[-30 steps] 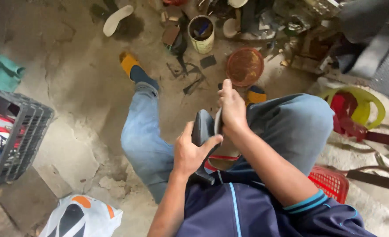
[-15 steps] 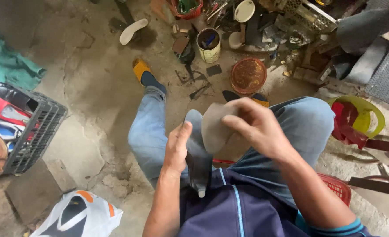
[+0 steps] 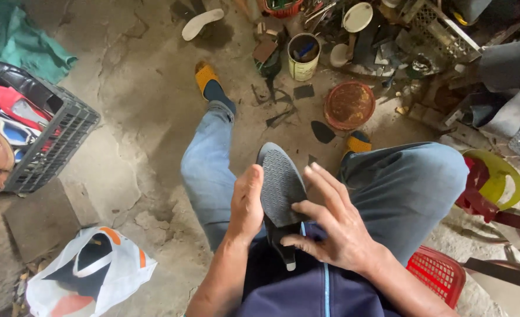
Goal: Trimming and fitting a new rubber sole to a shoe using scissors and a knife in a repair shop.
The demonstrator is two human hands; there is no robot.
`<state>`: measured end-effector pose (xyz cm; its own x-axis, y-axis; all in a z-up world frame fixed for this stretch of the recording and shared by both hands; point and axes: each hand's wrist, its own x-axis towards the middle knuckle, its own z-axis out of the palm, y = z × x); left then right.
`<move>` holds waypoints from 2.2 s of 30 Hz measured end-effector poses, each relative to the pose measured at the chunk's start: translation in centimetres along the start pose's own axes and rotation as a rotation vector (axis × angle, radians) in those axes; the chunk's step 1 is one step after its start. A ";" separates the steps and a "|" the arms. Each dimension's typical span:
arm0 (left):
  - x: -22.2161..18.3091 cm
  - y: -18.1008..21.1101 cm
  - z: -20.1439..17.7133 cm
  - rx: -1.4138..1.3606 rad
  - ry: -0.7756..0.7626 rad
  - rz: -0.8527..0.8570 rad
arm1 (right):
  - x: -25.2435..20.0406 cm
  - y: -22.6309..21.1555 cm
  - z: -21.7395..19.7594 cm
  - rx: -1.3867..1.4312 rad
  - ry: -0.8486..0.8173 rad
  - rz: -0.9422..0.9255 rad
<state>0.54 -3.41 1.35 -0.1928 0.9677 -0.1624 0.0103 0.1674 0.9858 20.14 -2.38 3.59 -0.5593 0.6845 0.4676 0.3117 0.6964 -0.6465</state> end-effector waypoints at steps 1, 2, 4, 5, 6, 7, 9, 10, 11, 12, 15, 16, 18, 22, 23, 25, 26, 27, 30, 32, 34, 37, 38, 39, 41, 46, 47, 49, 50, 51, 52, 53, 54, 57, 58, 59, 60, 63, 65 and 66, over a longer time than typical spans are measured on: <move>-0.3 0.6 0.1 0.000 -0.001 -0.002 | -0.1 0.0 0.0 0.000 0.000 0.002; -0.4 1.2 0.3 -0.011 -0.037 -0.011 | -0.2 0.1 0.0 -0.002 -0.010 0.000; -0.7 2.5 0.6 -0.023 -0.074 -0.017 | -0.2 0.0 -0.4 -0.007 -0.019 -0.005; -0.9 3.2 0.8 -0.056 -0.129 0.000 | -0.2 -0.1 -0.6 -0.019 -0.027 -0.011; -1.2 3.8 0.9 -0.088 -0.182 0.015 | -0.2 -0.3 -0.9 -0.028 -0.035 -0.017; -1.5 3.3 0.8 -0.087 -0.181 0.016 | -0.5 -0.3 -0.8 -0.028 -0.035 -0.018; -2.5 2.3 0.6 -0.110 -0.192 0.018 | -1.4 -0.3 -0.8 -0.075 0.011 -0.070; -2.7 3.1 0.7 -0.109 -0.191 0.017 | -2.1 -0.3 -0.6 -0.073 0.011 -0.070; -2.9 3.9 0.8 -0.121 -0.242 0.042 | -2.7 -0.2 -0.4 -0.086 0.043 -0.083; -3.1 4.6 1.0 -0.132 -0.293 0.067 | -3.4 -0.1 -0.3 -0.098 0.075 -0.095; -3.7 4.9 1.0 -0.148 -0.371 0.157 | -4.1 -0.1 -0.3 0.046 0.084 -0.132; -3.7 5.1 1.0 -0.147 -0.374 0.155 | -4.1 -0.1 -0.3 0.046 0.086 -0.129; -3.8 5.6 1.1 -0.109 -0.403 0.189 | -4.2 -0.2 -0.5 0.038 0.124 -0.149; -3.9 5.7 1.4 -0.051 -0.411 0.227 | -4.5 -0.1 -0.8 0.018 0.130 -0.146; -3.9 5.8 1.5 -0.046 -0.412 0.230 | -4.5 -0.2 -0.8 0.013 0.129 -0.143; -3.9 6.0 1.6 -0.039 -0.414 0.232 | -4.4 -0.2 -0.9 0.010 0.129 -0.140; -3.9 6.1 1.7 -0.031 -0.412 0.222 | -4.4 -0.1 -0.9 0.030 0.125 -0.139; -3.9 6.3 1.7 -0.023 -0.410 0.212 | -4.4 -0.1 -0.9 0.049 0.122 -0.138; -3.8 6.6 1.9 -0.004 -0.410 0.213 | -5.0 0.1 -0.5 0.041 0.115 -0.101; -3.7 6.4 2.0 -0.012 -0.409 0.212 | -4.6 -0.1 -0.7 0.060 0.121 -0.095; -3.7 6.2 2.1 -0.019 -0.410 0.211 | -4.4 -0.2 -0.8 0.078 0.128 -0.087; -3.7 5.7 2.1 -0.003 -0.411 0.201 | -4.4 0.1 -0.8 0.074 0.134 -0.084; -3.7 5.7 2.1 -0.014 -0.406 0.179 | -4.3 0.1 -0.8 0.056 0.142 -0.077; -3.7 5.6 2.1 -0.025 -0.401 0.158 | -4.3 0.2 -0.7 0.039 0.150 -0.069; -3.6 5.5 2.2 -0.036 -0.405 0.099 | -4.2 0.5 -0.7 0.057 0.135 -0.049; -2.5 5.6 2.7 -0.060 -0.372 -0.125 | -3.4 1.9 -0.8 0.196 0.054 0.081; -2.2 5.3 2.7 -0.040 -0.357 -0.145 | -2.9 2.0 -0.9 0.274 0.031 0.123; -1.8 5.0 2.7 -0.020 -0.338 -0.166 | -2.4 2.2 -0.9 0.355 0.005 0.164; -1.7 4.9 2.8 -0.071 -0.337 -0.185 | -2.4 2.3 -0.9 0.391 0.005 0.178; -1.7 4.8 2.8 -0.121 -0.337 -0.204 | -2.4 2.5 -0.8 0.427 0.004 0.192; -1.7 5.0 2.8 -0.121 -0.336 -0.205 | -2.5 2.5 -0.8 0.428 0.004 0.192; -1.7 5.2 2.8 -0.106 -0.348 -0.208 | -2.5 2.5 -0.8 0.414 0.010 0.176; -1.6 5.5 2.9 -0.091 -0.361 -0.212 | -2.6 2.5 -0.8 0.401 0.017 0.160; -2.1 5.5 2.6 -0.017 -0.372 -0.109 | -3.4 2.4 -0.7 0.259 0.039 0.092; -2.3 5.6 2.4 -0.016 -0.375 -0.107 | -3.5 2.2 -0.7 0.257 0.042 0.092; -2.6 5.6 2.3 -0.051 -0.400 -0.108 | -3.6 2.0 -0.7 0.213 0.073 0.042; -2.8 5.7 2.2 -0.086 -0.425 -0.109 | -3.7 1.8 -0.7 0.169 0.102 -0.009; -3.1 6.7 2.2 -0.099 -0.489 -0.005 | -4.2 1.5 -1.0 0.109 0.122 -0.057; -3.3 6.9 2.0 -0.107 -0.504 0.001 | -4.3 1.3 -1.1 0.104 0.126 -0.069; -3.4 7.0 2.0 -0.115 -0.517 0.009 | -4.4 1.2 -1.2 0.099 0.129 -0.083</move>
<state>3.22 -5.17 8.69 0.3160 0.9405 -0.1252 -0.1033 0.1652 0.9808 23.85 -4.30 1.50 -0.4746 0.6522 0.5911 0.1884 0.7312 -0.6556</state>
